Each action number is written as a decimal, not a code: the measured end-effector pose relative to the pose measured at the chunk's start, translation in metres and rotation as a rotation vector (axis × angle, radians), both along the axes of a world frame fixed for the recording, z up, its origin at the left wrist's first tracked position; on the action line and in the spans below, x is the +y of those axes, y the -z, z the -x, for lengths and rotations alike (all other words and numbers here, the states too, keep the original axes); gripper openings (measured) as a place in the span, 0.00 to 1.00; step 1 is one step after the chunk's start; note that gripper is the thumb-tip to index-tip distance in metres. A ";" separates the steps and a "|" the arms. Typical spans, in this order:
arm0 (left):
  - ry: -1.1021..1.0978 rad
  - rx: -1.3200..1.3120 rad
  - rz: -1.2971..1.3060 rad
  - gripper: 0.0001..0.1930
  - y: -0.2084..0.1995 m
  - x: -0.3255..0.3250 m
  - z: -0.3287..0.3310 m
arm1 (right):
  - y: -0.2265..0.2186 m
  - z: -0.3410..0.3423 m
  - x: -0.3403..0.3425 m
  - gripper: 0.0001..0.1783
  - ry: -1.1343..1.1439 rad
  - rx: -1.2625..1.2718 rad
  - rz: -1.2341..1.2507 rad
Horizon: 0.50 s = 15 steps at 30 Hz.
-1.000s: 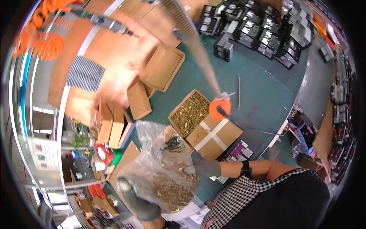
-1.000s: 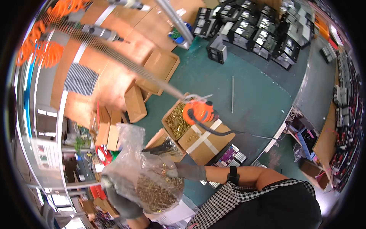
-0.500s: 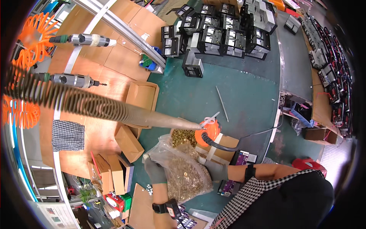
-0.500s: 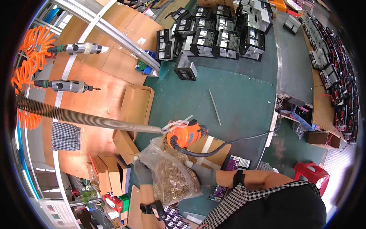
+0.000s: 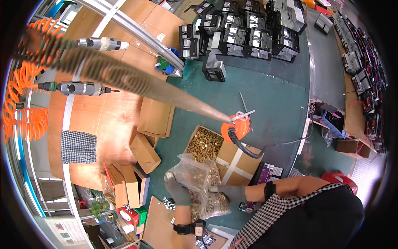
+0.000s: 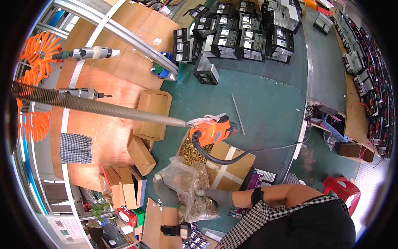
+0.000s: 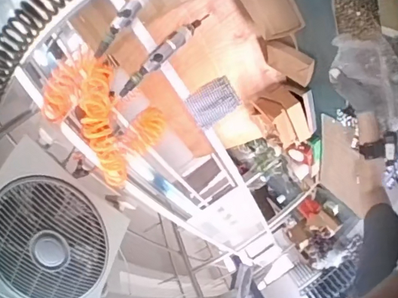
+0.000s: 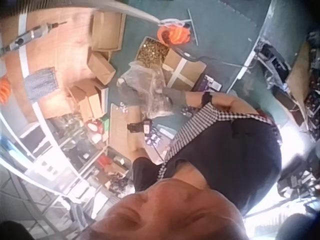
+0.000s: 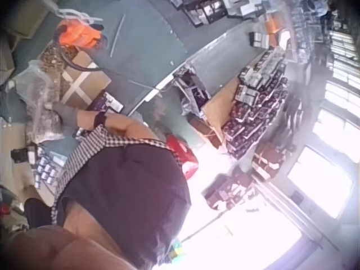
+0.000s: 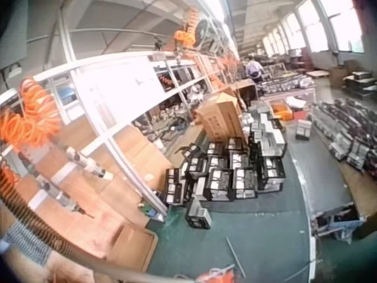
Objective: Assembling circuit boards by inserting metal connectors and using an electric screwdriver.
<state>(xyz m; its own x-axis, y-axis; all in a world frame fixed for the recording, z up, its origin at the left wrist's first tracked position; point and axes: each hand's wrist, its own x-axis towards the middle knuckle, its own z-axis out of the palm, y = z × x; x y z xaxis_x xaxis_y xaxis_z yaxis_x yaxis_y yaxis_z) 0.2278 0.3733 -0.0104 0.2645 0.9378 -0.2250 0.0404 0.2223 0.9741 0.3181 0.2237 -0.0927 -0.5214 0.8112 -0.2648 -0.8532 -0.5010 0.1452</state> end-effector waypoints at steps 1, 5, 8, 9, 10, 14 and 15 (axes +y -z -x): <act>0.004 0.006 0.000 0.19 0.000 -0.007 0.001 | 0.004 0.003 -0.002 0.22 -0.048 -0.039 0.032; -0.118 0.013 -0.063 0.20 0.002 -0.028 0.008 | 0.013 0.013 -0.009 0.22 -0.116 -0.136 0.086; -0.067 0.025 -0.101 0.21 0.006 -0.027 0.014 | 0.009 0.012 -0.008 0.21 -0.140 -0.160 0.096; -0.070 -0.011 -0.139 0.22 0.009 -0.023 0.016 | 0.006 0.009 -0.005 0.21 -0.115 -0.127 0.066; -0.046 -0.072 -0.180 0.23 0.011 -0.019 0.018 | 0.002 0.006 -0.001 0.21 -0.103 -0.122 0.075; -0.056 0.165 -0.388 0.28 0.018 0.009 0.021 | -0.012 -0.007 0.013 0.21 0.004 -0.179 -0.001; -0.046 0.185 -0.390 0.28 0.020 0.014 0.020 | -0.016 -0.009 0.014 0.21 -0.031 -0.150 0.000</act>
<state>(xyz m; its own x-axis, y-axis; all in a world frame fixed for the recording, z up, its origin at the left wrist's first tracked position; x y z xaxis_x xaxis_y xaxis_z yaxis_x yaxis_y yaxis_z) 0.2082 0.3869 -0.0305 0.2087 0.9719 0.1087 0.2206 -0.1551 0.9629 0.3275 0.2378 -0.0767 -0.5008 0.7952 -0.3418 -0.8495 -0.5273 0.0178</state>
